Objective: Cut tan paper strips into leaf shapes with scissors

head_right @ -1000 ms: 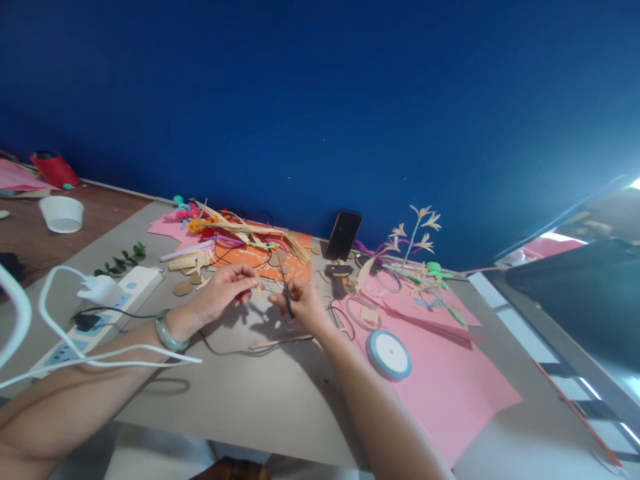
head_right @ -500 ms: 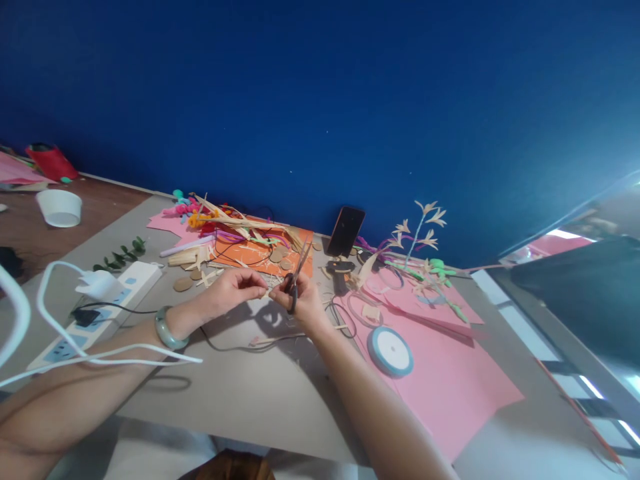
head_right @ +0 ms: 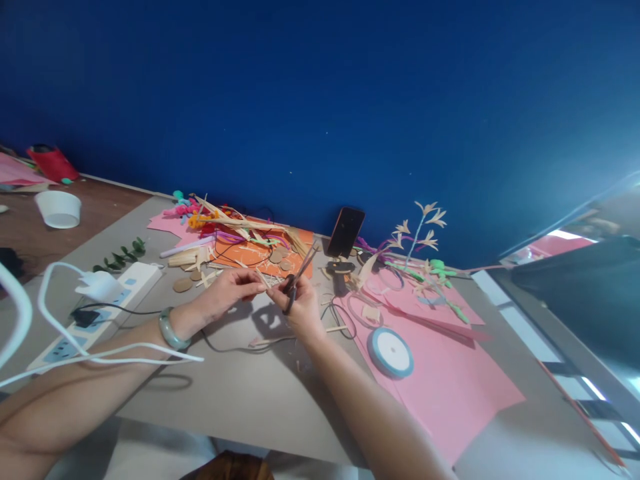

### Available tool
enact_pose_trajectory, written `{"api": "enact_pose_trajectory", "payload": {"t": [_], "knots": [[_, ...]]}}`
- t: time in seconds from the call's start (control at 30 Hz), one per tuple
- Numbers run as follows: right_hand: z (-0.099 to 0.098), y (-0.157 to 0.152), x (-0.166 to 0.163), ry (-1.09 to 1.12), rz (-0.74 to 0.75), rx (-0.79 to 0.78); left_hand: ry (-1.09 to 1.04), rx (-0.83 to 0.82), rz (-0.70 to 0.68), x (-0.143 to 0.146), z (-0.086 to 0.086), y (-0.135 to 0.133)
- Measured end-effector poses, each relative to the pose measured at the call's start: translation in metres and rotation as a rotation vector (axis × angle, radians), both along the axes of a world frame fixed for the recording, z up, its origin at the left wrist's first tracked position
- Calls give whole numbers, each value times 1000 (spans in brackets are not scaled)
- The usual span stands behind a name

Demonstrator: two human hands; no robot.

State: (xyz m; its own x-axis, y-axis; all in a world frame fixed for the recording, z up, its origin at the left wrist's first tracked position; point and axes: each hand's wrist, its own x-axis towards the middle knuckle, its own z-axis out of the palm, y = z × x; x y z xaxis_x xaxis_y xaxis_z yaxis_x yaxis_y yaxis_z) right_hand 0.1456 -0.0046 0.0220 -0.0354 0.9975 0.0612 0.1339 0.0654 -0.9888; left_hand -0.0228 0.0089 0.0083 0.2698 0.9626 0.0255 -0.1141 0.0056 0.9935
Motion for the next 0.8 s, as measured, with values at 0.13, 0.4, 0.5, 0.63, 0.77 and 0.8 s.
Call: {"api": "enact_pose_trajectory", "payload": {"t": [0.13,0.4,0.5,0.63,0.77,0.8], "knots": [[1,-2,-1,-40,28,-19,-43,-26,-4,0,4,-1],[-1,4,6,-239,320,49,-278,-97,113,1,3,3],[-3,3,5,-339,387,39,-326,-136,183,1,6,4],[-7,2,4,-362,447,-10,-353,-162,222,2,9,2],[-10,2,4,-310,459,-70,-337,-157,224,2,9,3],[-10,2,4,-304,449,-78,-331,-158,222,1,8,3]]}}
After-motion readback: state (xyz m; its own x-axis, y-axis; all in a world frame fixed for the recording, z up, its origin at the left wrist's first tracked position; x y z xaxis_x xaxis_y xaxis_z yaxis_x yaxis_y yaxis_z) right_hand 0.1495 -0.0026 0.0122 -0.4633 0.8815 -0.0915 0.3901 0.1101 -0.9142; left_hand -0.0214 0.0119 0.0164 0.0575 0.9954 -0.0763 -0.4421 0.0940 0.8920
